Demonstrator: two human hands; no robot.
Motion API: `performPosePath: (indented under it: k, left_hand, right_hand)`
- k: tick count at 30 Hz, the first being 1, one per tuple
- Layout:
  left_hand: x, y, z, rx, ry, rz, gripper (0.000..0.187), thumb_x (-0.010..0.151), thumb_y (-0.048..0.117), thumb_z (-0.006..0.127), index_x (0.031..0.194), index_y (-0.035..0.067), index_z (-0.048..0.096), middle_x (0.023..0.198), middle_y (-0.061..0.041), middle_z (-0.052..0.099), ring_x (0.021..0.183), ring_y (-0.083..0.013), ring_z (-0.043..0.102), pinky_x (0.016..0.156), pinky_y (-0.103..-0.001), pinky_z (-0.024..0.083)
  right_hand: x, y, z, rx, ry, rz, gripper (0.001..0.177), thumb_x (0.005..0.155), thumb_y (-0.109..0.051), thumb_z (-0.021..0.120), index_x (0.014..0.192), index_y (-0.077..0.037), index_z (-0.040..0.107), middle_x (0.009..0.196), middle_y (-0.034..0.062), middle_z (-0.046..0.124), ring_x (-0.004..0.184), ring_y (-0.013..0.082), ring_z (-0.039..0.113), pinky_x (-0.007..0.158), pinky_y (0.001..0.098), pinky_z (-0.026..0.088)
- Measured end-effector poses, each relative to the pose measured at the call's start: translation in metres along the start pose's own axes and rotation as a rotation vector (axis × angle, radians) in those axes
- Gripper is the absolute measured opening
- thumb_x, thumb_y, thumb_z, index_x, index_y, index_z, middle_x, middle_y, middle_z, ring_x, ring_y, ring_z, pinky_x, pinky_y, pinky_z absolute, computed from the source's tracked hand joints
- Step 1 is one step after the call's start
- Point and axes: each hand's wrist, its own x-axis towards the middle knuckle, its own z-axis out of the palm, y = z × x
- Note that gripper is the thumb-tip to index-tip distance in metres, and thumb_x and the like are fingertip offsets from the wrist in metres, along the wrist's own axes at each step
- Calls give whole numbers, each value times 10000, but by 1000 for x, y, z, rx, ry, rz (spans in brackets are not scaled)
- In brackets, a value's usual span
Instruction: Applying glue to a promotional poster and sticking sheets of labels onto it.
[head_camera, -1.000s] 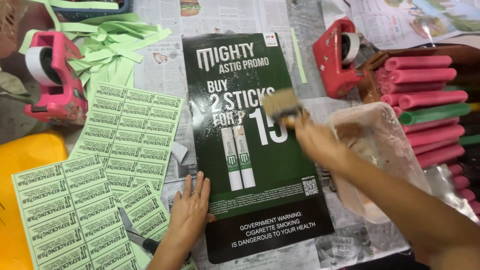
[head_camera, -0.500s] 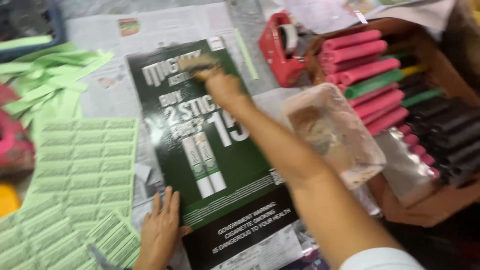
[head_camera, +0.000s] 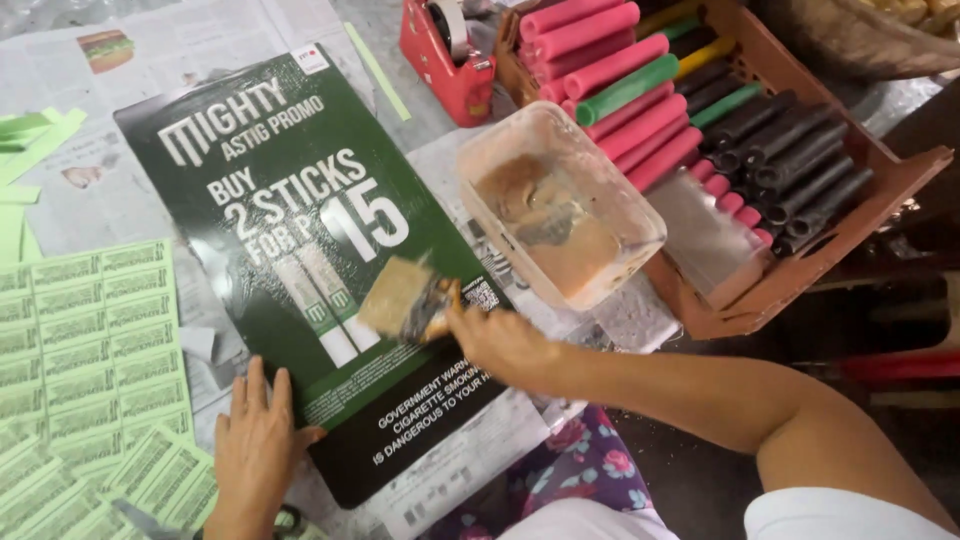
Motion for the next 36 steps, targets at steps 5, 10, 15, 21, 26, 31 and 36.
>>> performPosePath:
  k: [5, 10, 15, 21, 26, 31, 36]
  left_hand:
    - [-5, 12, -9, 0, 129, -28, 982, 563, 446, 952, 1382, 131, 512, 1624, -164, 349, 1436, -418, 415, 939, -638, 523]
    - [-4, 11, 36, 4, 279, -50, 718, 502, 375, 980, 1117, 150, 685, 1372, -137, 585, 1193, -372, 605, 941, -621, 529]
    - [-11, 20, 87, 12, 570, -4, 180, 726, 251, 792, 820, 211, 644, 825, -12, 604, 811, -232, 600, 592, -373, 490]
    - [-86, 70, 69, -151, 589, -18, 301, 735, 276, 858, 937, 157, 669, 1087, -73, 679, 1056, -299, 648, 838, -408, 519]
    - [-132, 85, 40, -182, 468, -86, 576, 614, 302, 939, 1081, 73, 692, 1227, -148, 661, 1155, -376, 614, 904, -485, 499]
    - [-146, 85, 36, -192, 334, -98, 678, 691, 318, 916, 1263, 48, 671, 1386, -163, 611, 1255, -415, 571, 991, -531, 457]
    - [-151, 83, 41, -156, 380, -76, 723, 678, 346, 903, 1296, 63, 658, 1414, -151, 615, 1302, -417, 547, 1033, -557, 431]
  right_hand:
    - [98, 21, 25, -438, 732, 205, 342, 909, -191, 567, 1213, -44, 623, 707, -106, 530, 480, 35, 588, 402, 216, 447]
    - [147, -20, 23, -219, 769, 119, 227, 866, -87, 573, 1079, -25, 622, 800, 19, 640, 517, 194, 714, 452, 326, 569]
    - [30, -52, -21, 17, 268, -345, 342, 849, 5, 537, 1190, -18, 518, 836, 106, 626, 593, 350, 747, 509, 469, 594]
    - [67, -10, -107, 286, 177, -259, 350, 969, -263, 572, 1310, -194, 533, 876, 228, 696, 848, 492, 726, 761, 620, 574]
    - [215, -33, -26, 142, 504, -93, 289, 966, -217, 549, 1226, -95, 515, 864, 143, 622, 682, 432, 727, 612, 549, 580]
    - [155, -85, 6, -53, 641, -175, 517, 893, -76, 582, 1380, 78, 506, 868, 113, 629, 612, 351, 741, 527, 465, 603]
    - [11, -97, 30, -371, 742, -298, 497, 850, -134, 630, 1345, -85, 639, 748, 9, 536, 506, 145, 627, 401, 280, 521]
